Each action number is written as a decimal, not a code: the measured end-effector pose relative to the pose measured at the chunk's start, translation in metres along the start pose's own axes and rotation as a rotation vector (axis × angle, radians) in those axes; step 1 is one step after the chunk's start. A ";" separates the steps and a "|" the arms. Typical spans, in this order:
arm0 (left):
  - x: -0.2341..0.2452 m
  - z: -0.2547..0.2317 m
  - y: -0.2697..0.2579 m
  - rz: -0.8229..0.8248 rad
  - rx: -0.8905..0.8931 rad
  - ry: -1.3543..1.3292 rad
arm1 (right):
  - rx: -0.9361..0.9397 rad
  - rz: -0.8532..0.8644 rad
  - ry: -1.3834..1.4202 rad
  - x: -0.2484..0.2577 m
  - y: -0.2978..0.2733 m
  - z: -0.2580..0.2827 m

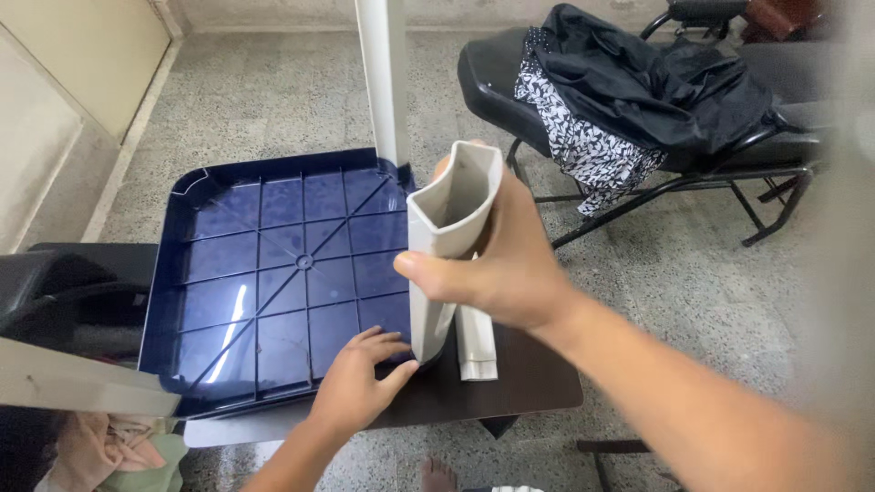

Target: The person inserts four white plastic legs into the corners of a blue plastic tray. They handle each leg one at a time, aligning and pushing it into place, then flip the tray to show the assembled structure.

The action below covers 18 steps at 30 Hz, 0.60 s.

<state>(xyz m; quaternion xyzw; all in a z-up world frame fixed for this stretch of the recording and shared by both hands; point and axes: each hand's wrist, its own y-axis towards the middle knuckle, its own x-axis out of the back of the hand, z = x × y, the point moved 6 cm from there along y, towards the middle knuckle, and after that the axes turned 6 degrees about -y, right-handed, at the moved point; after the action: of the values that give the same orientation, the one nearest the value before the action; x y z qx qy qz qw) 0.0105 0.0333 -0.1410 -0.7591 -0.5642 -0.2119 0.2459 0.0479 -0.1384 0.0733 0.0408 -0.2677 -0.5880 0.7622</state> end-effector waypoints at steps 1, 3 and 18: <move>0.001 -0.004 -0.003 -0.064 -0.033 -0.026 | -0.063 0.088 0.014 0.004 0.000 -0.008; 0.002 -0.010 -0.013 -0.202 -0.088 -0.074 | -0.033 0.230 0.082 0.010 -0.006 -0.022; -0.001 -0.001 -0.046 -0.203 0.239 0.300 | -1.012 0.395 -0.794 -0.030 -0.132 -0.233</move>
<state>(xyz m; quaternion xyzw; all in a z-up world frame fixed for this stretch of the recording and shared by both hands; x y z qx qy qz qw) -0.0339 0.0434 -0.1344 -0.6238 -0.6158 -0.2780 0.3929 0.0338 -0.2096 -0.1861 -0.5903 -0.2216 -0.4608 0.6246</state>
